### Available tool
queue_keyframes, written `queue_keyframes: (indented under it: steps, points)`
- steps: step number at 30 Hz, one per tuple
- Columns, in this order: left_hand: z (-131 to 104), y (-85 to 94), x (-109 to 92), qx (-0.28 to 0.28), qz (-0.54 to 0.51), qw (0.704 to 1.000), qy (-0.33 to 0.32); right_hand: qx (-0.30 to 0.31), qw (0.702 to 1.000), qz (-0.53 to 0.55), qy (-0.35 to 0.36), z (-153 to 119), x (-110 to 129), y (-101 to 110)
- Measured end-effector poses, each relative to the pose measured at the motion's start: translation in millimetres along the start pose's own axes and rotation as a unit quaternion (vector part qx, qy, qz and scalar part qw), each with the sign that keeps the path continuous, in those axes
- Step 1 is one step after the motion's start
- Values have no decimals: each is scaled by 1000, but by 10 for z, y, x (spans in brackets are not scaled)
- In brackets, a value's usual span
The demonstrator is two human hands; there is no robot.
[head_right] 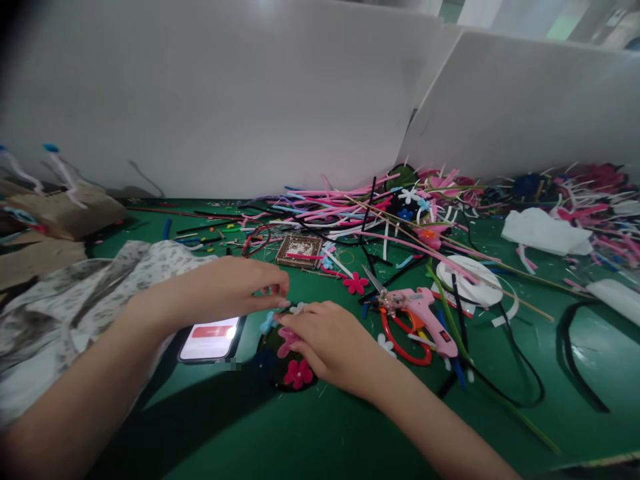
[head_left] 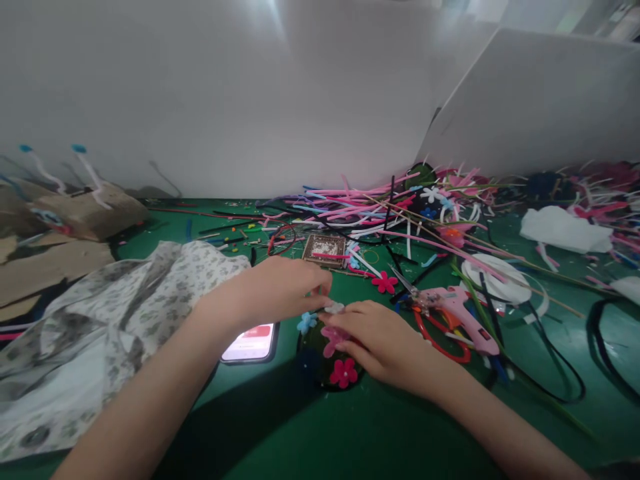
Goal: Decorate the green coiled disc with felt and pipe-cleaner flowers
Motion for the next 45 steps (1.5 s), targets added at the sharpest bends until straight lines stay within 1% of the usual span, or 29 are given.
queue_keyframes:
  steps: [2,3,5,9,12,14,16,17,19,20,21,22,23,24,26,29,31,32,35,38,40,42,43,45]
  points:
    - [-16,5,0,-3,2,1000,2,1,1000,-9,-7,13,9,4]
    - [-22,8,6,-6,4,1000,5,-9,1000,-17,-15,2,16,-9]
    - [-31,15,27,-11,6,1000,11,-45,997,-38,-40,-42,35,-68]
    - [-29,23,48,-15,8,1000,16,-126,986,-51,-101,-112,83,-259]
    - [-16,11,18,-10,12,1000,20,-140,980,-46,-131,-101,116,-302]
    - [-4,-13,-15,0,24,1000,15,-150,978,-44,-137,-114,115,-215]
    - [8,-49,-54,12,36,999,-9,-177,971,-46,-156,-198,59,-50]
    - [15,-68,-75,18,39,999,-24,-200,962,-54,-176,-276,0,47]
    - [34,-104,-125,28,42,998,-48,-249,935,-95,-236,-497,-178,233]
    - [46,-119,-156,29,47,997,-53,-280,913,-128,-267,-632,-288,310]
    - [60,-135,-190,29,54,997,-54,-285,897,-161,-296,-768,-404,364]
    - [77,-153,-228,28,61,996,-55,-282,883,-194,-321,-900,-520,396]
    - [96,-175,-266,29,68,996,-56,-264,873,-216,-350,-1019,-629,406]
    - [118,-204,-301,33,75,995,-56,-242,867,-225,-372,-1120,-724,396]
    - [162,-277,-351,50,86,994,-50,-195,866,-208,-410,-1256,-855,338]
    - [218,-393,-364,71,83,993,-46,-146,861,-143,-466,-1320,-910,229]
    - [239,-447,-349,76,71,993,-49,-140,851,-115,-493,-1315,-897,183]
    - [246,-464,-342,75,67,994,-49,-147,846,-110,-500,-1307,-886,170]
    - [258,-480,-332,70,65,994,-49,-170,842,-133,-494,-1274,-849,161]
    - [268,-474,-330,72,54,994,-54,-179,843,-205,-464,-1209,-779,182]
    - [272,-467,-324,76,46,994,-56,-211,844,-256,-421,-1139,-706,197]
    - [275,-459,-314,81,45,994,-56,-251,850,-280,-368,-1051,-633,189]
    - [275,-454,-309,83,46,994,-55,-260,858,-283,-342,-1005,-605,169]
    - [278,-447,-296,89,43,994,-56,-255,879,-277,-293,-918,-575,98]
Point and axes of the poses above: each hand's wrist, its own z-axis towards the middle knuckle, its own y-axis out of the back of the hand, x = y × z, the point moved 1 cm from there along z, towards the middle knuckle, and after that the axes turned 5 degrees about x, right-handed, at the moved point
